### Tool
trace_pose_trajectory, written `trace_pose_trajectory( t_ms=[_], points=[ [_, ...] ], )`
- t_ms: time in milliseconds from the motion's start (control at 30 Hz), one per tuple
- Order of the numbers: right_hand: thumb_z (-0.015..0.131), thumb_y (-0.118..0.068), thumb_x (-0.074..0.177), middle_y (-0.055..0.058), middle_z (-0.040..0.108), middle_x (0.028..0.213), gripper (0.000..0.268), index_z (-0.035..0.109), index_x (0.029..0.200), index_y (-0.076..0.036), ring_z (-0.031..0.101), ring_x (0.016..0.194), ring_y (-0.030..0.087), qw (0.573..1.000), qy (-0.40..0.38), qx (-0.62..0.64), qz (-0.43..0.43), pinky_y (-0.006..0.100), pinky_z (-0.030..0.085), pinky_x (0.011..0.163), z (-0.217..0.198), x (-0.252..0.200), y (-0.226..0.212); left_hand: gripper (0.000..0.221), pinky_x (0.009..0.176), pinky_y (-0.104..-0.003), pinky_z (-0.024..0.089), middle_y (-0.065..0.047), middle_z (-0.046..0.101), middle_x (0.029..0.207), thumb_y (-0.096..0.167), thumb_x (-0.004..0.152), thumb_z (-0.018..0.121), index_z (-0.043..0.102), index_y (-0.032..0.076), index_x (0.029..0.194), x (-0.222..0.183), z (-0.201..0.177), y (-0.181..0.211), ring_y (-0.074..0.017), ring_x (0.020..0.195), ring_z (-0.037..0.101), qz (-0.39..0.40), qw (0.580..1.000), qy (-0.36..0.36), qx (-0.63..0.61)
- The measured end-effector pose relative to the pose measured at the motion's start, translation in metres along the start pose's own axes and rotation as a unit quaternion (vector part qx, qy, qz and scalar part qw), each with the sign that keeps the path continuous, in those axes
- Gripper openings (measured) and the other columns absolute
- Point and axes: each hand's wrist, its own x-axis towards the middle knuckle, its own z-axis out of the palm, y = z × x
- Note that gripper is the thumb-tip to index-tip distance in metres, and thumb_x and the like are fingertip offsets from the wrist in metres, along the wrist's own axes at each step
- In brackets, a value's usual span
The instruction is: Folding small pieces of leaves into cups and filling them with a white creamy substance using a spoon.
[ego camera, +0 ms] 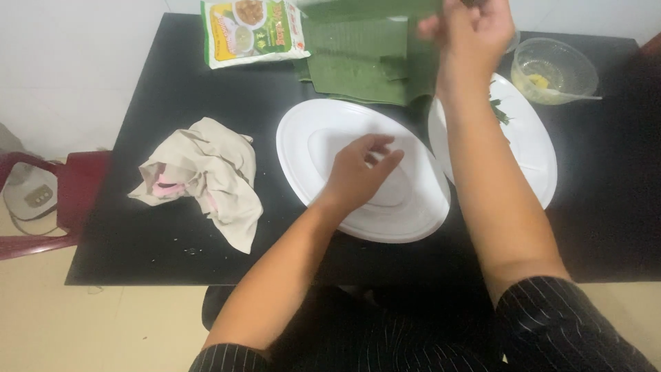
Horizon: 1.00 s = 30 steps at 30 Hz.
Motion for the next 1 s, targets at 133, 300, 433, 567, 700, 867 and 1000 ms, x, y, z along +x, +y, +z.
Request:
trace_pose_trajectory(
  t_ms=[133,300,433,567,700,867,1000],
  points=[
    [0.071,-0.009,0.093,0.007,0.053,0.080,0.019,0.053,0.095,-0.007,0.064,0.063,0.028,0.962,-0.074,0.197,0.173,0.038,0.056,0.060,-0.025,-0.059,-0.013,0.067,0.085,-0.034,0.055,-0.008,0.064,0.136,0.050,0.091,0.056,0.048,0.010,0.144,0.026,0.017,-0.037,-0.0215,0.113,0.067,0.110,0.943,-0.017,-0.315],
    [0.070,-0.003,0.085,0.010,0.069,0.067,0.008,0.067,0.090,-0.008,0.077,0.069,0.032,0.898,-0.137,0.215,0.358,0.048,0.066,0.063,-0.011,-0.119,-0.017,0.012,0.084,-0.038,0.059,-0.005,0.074,0.087,0.016,0.095,0.063,0.063,0.014,0.083,0.039,0.016,-0.042,-0.0215,0.083,0.073,0.155,0.801,0.134,-0.563],
    [0.066,0.001,0.090,0.014,0.065,0.070,0.012,0.056,0.090,-0.004,0.076,0.076,0.036,0.880,-0.195,0.133,0.412,0.048,0.063,0.066,-0.028,-0.119,-0.020,0.013,0.064,-0.028,0.064,-0.007,0.069,0.086,0.016,0.098,0.062,0.056,0.006,0.104,0.063,0.002,-0.075,-0.0173,0.068,0.073,0.097,0.826,0.276,-0.481],
    [0.072,-0.003,0.092,0.015,0.067,0.070,0.008,0.067,0.088,0.001,0.073,0.070,0.026,0.924,-0.250,-0.011,0.289,0.036,0.061,0.055,-0.053,-0.118,0.001,0.016,0.060,-0.029,0.067,-0.009,0.074,0.082,0.016,0.098,0.060,0.062,0.005,0.109,0.044,-0.007,-0.046,-0.0164,0.064,0.074,0.089,0.878,0.286,-0.373],
    [0.071,-0.004,0.094,0.013,0.068,0.067,0.006,0.074,0.094,0.001,0.069,0.062,0.019,0.930,-0.270,-0.083,0.235,0.030,0.058,0.053,-0.051,-0.109,-0.016,0.009,0.054,-0.024,0.062,-0.004,0.071,0.069,0.011,0.094,0.063,0.068,0.007,0.102,0.042,-0.003,-0.053,-0.0111,0.055,0.069,0.100,0.919,0.282,-0.258],
    [0.080,-0.009,0.090,0.012,0.067,0.063,0.010,0.077,0.095,-0.001,0.060,0.054,0.013,0.918,-0.339,-0.171,0.112,0.026,0.052,0.047,-0.052,-0.106,-0.019,0.011,0.057,-0.023,0.058,0.003,0.070,0.064,0.014,0.088,0.069,0.074,0.014,0.099,0.035,-0.001,-0.053,-0.0044,0.053,0.063,0.082,0.958,0.222,-0.160],
    [0.079,-0.011,0.089,0.008,0.067,0.062,0.010,0.075,0.090,-0.001,0.058,0.054,0.010,0.918,-0.334,-0.125,0.173,0.025,0.050,0.051,-0.048,-0.111,-0.028,0.015,0.064,-0.022,0.058,-0.001,0.071,0.070,0.013,0.092,0.067,0.071,0.008,0.106,0.026,-0.001,-0.041,-0.0048,0.062,0.065,0.099,0.957,0.184,-0.200]
  ],
)
